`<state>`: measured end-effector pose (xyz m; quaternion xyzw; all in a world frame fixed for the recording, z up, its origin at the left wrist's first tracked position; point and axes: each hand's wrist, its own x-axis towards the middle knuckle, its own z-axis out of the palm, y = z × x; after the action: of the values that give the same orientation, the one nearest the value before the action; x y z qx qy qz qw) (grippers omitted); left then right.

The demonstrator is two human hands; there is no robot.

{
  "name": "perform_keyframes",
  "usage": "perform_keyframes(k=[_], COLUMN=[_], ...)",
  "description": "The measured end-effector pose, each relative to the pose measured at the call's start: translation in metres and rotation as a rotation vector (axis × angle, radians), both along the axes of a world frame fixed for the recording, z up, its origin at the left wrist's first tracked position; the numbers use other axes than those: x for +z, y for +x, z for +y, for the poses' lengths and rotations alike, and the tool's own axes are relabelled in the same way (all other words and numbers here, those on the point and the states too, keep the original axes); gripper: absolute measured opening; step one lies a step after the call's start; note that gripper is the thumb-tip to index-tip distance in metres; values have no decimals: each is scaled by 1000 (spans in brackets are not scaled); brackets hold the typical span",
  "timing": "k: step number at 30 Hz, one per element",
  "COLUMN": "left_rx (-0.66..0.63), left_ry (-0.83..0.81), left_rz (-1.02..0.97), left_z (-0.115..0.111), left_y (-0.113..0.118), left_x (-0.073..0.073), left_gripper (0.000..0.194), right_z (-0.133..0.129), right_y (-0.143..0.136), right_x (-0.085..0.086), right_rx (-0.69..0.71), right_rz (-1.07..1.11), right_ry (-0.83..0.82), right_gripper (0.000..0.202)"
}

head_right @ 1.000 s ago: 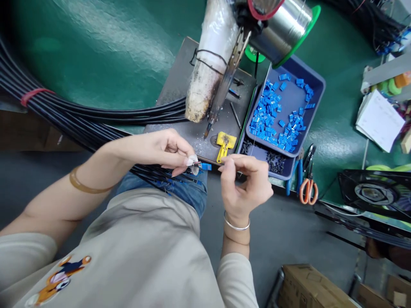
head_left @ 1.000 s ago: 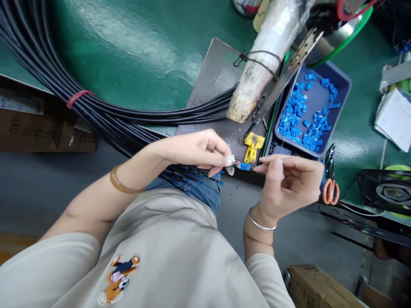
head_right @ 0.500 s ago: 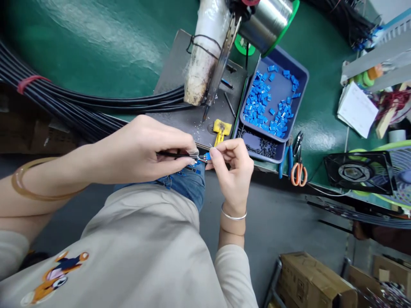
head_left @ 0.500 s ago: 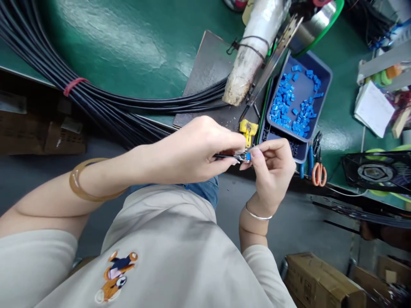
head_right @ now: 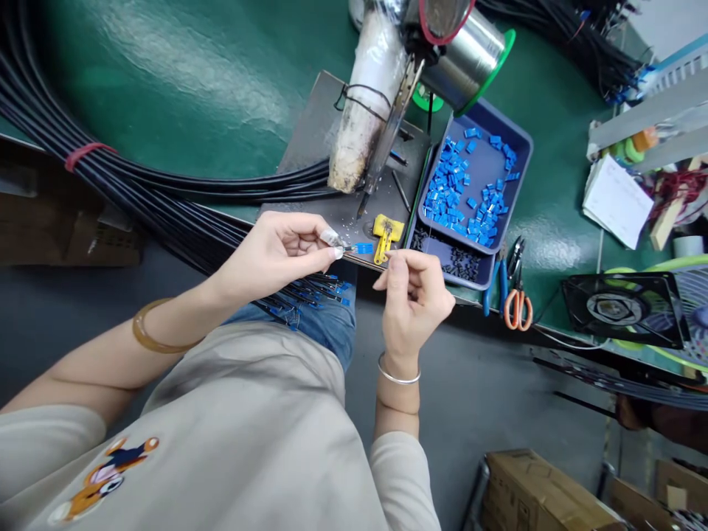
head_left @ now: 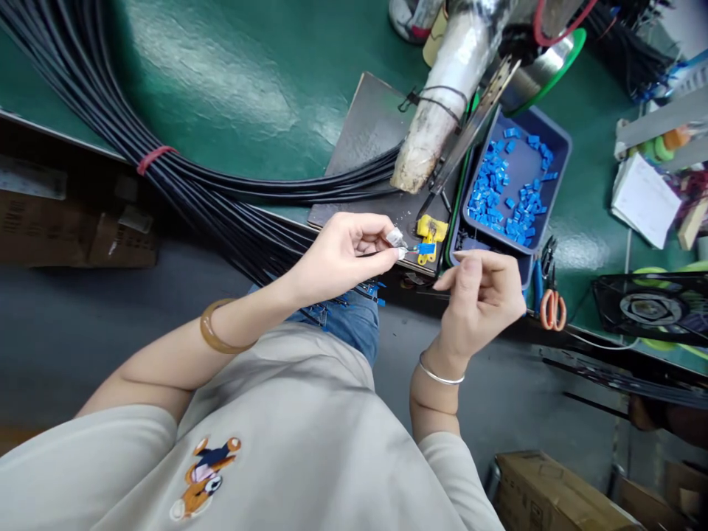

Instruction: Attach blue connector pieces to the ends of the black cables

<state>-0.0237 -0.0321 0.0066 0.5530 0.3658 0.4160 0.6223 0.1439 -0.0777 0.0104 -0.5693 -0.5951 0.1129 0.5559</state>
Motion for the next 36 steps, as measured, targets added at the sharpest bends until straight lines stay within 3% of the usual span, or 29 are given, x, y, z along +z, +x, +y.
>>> perform_keyframes(k=[5,11,14,20,23,27,36], left_rx=[72,61,17,-95,-70,-18,-13], left_ry=[142,223,161,-43,-57,-52,-24], left_rz=[45,89,61,-36,-1,8,-34], left_z=[-5,-6,-5,0,1,2,5], left_y=[4,4,2,-5,-5,0,6], left_x=[-11,-14,-11,-5,-7,-11,-12], left_gripper=[8,9,9,10,14,16,11], right_z=[-1,2,2,2,3,6,11], right_y=[-3,-8,-10,-13,-12,-8,-3], right_x=[0,-4,-6,-14,-14,-9,-8], right_rx=[108,133,138,103,119,0,122], right_rz=[54,87,48,-115,-32,50,78], right_ry=[-235,-343,-326,-143,-184,-128,-317], right_gripper=[9,9,10,5,7,10,15])
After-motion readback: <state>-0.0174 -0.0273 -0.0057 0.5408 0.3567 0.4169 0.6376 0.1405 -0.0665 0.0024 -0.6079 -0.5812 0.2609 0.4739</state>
